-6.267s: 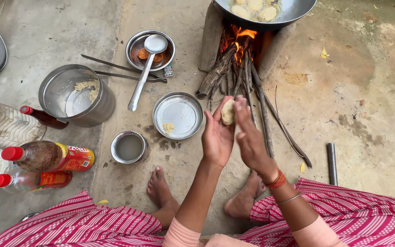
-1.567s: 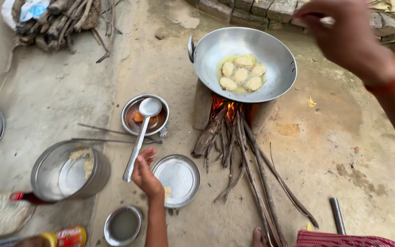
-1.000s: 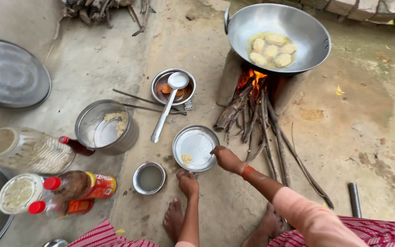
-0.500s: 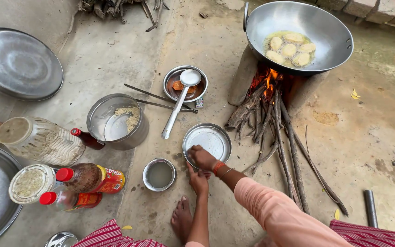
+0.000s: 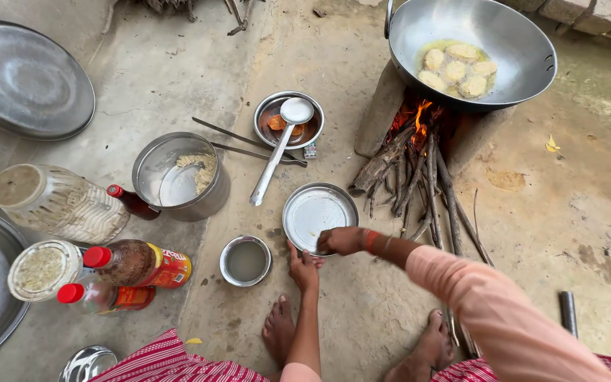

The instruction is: Shaping dough into balls and frying them in a pan over a wood-fired stove.

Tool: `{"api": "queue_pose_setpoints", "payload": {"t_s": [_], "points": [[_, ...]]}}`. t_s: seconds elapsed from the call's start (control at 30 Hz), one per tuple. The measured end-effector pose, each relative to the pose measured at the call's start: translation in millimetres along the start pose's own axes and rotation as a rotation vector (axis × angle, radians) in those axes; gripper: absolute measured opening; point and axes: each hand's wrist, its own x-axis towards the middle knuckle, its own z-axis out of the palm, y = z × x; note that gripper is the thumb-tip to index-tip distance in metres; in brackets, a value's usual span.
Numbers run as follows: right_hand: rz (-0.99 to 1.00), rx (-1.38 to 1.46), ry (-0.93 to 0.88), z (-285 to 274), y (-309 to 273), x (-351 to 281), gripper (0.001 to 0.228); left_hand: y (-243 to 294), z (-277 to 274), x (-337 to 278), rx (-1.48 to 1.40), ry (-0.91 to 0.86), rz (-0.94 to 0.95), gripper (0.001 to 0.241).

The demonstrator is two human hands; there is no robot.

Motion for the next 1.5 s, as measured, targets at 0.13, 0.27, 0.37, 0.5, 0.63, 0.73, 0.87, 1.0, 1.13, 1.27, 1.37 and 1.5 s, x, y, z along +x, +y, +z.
{"api": "queue_pose_setpoints", "payload": {"t_s": [0.13,0.27,0.37,0.5,0.63,0.73,0.87,1.0,1.13,1.27,1.37,1.5], "points": [[0.239,0.104,0.001,-29,14,-17,0.030,8,1,1,0.025,0.018,-0.008,0.066],[0.550,0.316,0.414,-55,16,-12,0.023,10,1,4,0.035,0.029,-0.026,0.067],[0.694,0.294,0.524,-36,31,-5,0.025,8,2,0,0.026,0.030,-0.036,0.067],[0.665,0.077,0.594,58,83,24,0.035,6,3,0,0.015,0.029,-0.038,0.067],[0.590,-0.029,0.486,18,11,54,0.033,12,3,0,0.026,0.022,-0.030,0.067],[0.474,-0.171,0.219,16,-7,47,0.023,11,2,-1,0.052,0.019,-0.021,0.067],[0.162,-0.105,0.123,29,24,12,0.030,13,-1,-3,0.053,0.012,-0.027,0.066],[0.239,-0.002,0.169,-26,25,-23,0.036,11,4,-4,0.046,0.013,-0.025,0.066],[0.480,0.165,0.359,-51,21,-19,0.029,12,1,-1,0.059,0.015,-0.024,0.066],[0.513,0.069,0.320,-49,16,-2,0.024,13,2,-4,0.066,0.027,-0.040,0.066],[0.460,-0.185,0.095,-27,24,6,0.019,13,5,-3,0.070,0.030,-0.034,0.066],[0.541,-0.492,-0.043,24,39,3,0.012,27,7,-12,0.091,0.040,-0.041,0.066]]}}
